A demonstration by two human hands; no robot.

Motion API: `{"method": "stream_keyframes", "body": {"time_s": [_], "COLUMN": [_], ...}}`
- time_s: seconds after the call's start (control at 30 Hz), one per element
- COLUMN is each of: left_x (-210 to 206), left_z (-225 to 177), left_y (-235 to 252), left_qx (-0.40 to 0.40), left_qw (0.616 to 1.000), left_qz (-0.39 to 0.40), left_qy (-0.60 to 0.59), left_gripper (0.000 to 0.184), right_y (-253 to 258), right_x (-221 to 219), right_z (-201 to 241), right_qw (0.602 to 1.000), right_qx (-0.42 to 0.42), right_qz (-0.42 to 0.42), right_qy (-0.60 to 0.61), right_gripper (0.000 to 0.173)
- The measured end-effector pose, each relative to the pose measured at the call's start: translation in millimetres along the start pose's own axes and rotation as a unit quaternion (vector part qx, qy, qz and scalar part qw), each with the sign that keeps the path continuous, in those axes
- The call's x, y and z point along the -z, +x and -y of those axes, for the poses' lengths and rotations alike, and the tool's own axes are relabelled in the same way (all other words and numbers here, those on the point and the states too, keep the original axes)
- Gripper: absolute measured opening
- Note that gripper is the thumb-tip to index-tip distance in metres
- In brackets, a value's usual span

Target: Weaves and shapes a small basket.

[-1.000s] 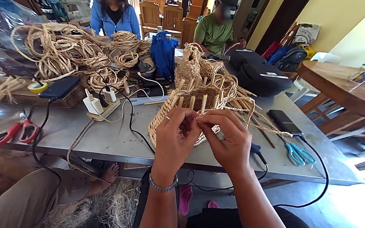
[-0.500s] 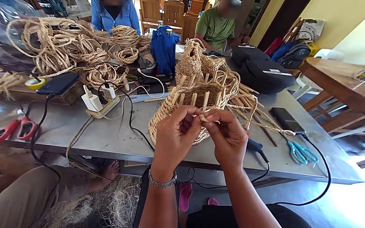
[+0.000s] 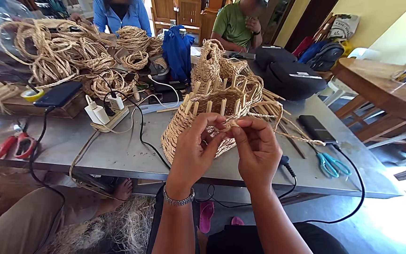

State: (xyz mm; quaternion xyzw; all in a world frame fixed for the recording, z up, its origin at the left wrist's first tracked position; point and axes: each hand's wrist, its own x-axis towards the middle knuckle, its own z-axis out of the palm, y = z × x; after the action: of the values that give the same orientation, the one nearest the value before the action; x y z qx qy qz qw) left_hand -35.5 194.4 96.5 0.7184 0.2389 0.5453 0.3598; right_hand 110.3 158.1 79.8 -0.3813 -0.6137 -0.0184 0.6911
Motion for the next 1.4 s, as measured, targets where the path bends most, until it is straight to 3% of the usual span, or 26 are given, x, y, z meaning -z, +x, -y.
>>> {"method": "stream_keyframes", "body": {"time_s": [0.2, 0.37, 0.5, 0.6, 0.8, 0.93, 1.1, 1.4], "left_x": [0, 8, 16, 27, 37, 26, 13, 2], "left_z": [34, 35, 30, 25, 18, 21, 23, 20], "left_y": [7, 7, 6, 3, 1, 2, 4, 6], "left_qx": [-0.113, -0.126, -0.134, -0.131, -0.102, -0.08, -0.053, -0.031], "left_qw": [0.994, 0.992, 0.99, 0.99, 0.987, 0.992, 0.987, 0.973], "left_qz": [0.008, 0.022, 0.038, 0.027, -0.087, -0.066, -0.051, -0.083], "left_qy": [-0.003, 0.006, 0.019, 0.04, 0.087, 0.065, 0.146, 0.213], "left_gripper": [0.016, 0.013, 0.01, 0.018, 0.025, 0.039, 0.051, 0.043], "right_y": [12, 3, -9, -13, -21, -29, -38, -42], "right_x": [7, 9, 0, -4, -4, -7, -8, -5], "right_z": [7, 16, 21, 22, 20, 17, 10, 3], "right_qw": [0.998, 0.988, 0.995, 0.998, 0.998, 0.999, 0.998, 0.996], "right_qx": [0.002, -0.03, -0.039, -0.03, -0.012, -0.02, -0.013, -0.064], "right_qz": [0.022, 0.095, 0.054, 0.047, 0.055, 0.049, 0.05, 0.036], "right_qy": [0.066, 0.119, 0.074, 0.039, 0.002, -0.005, -0.039, -0.055], "right_gripper": [0.017, 0.015, 0.017, 0.025, 0.022, 0.02, 0.018, 0.012]}}
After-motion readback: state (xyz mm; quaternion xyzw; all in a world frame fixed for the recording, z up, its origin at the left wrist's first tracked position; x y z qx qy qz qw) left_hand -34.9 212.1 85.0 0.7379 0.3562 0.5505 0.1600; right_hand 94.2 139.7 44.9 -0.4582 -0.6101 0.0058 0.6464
